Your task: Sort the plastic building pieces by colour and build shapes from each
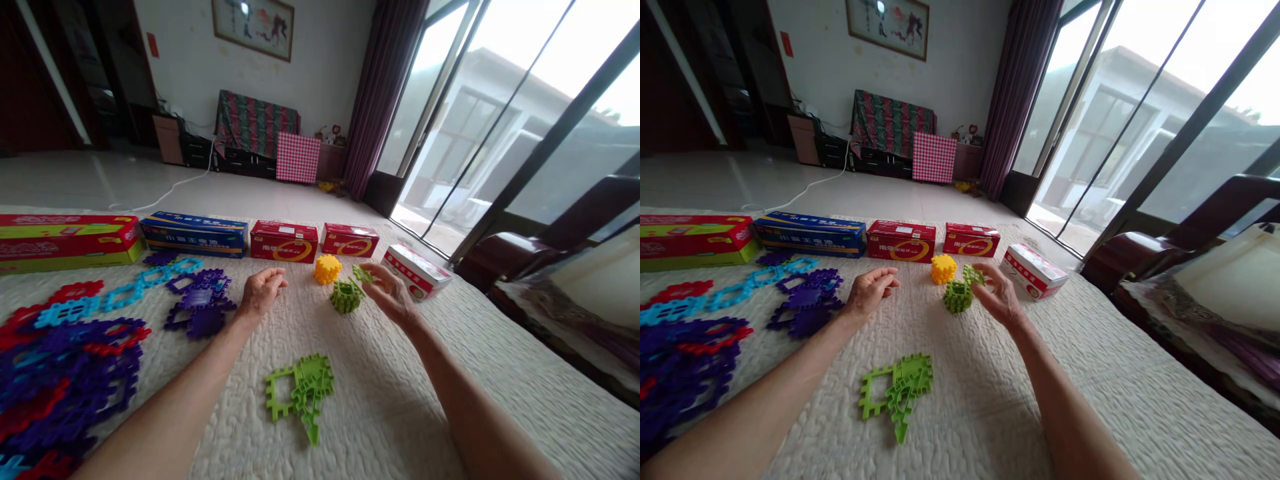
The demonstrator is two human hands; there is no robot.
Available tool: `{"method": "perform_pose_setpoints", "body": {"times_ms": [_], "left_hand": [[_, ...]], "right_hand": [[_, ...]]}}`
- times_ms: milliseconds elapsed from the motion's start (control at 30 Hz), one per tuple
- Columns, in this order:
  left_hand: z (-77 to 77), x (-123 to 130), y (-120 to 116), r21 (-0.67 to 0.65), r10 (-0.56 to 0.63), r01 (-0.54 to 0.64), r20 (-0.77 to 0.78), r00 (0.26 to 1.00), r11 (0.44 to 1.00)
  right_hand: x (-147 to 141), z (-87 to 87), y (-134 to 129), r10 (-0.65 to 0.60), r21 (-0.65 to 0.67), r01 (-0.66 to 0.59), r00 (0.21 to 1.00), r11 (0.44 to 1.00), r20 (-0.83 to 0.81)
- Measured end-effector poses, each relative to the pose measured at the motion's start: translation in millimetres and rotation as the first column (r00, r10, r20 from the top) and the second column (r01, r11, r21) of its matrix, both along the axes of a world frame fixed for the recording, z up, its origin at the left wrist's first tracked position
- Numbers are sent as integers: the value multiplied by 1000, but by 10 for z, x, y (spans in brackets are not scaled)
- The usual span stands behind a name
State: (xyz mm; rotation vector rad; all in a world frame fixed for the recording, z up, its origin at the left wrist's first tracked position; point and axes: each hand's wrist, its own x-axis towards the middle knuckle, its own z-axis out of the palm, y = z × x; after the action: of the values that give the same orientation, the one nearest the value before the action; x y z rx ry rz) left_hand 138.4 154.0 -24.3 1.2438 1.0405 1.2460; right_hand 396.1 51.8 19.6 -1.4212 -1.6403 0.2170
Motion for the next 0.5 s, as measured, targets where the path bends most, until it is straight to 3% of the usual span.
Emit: {"method": "perform_pose_setpoints", "body": {"times_ms": [133,267,400,500], "left_hand": [[17,7,-13,5,6,-6,-6,1000,1000],[23,7,-20,1,5,-5,-22,1000,1000],[25,3,-19,0,6,-6,-26,1000,1000],[19,2,-14,-4,-6,6,-16,1000,1000]], "right_hand": [[-71,-42,18,101,15,-108,967,994,236],[-149,-36,33,106,7,-115,933,993,343],[-52,-8,19,161,-63,-151,968,986,194],[86,-38,13,87,-120,-84,996,989,15]]}}
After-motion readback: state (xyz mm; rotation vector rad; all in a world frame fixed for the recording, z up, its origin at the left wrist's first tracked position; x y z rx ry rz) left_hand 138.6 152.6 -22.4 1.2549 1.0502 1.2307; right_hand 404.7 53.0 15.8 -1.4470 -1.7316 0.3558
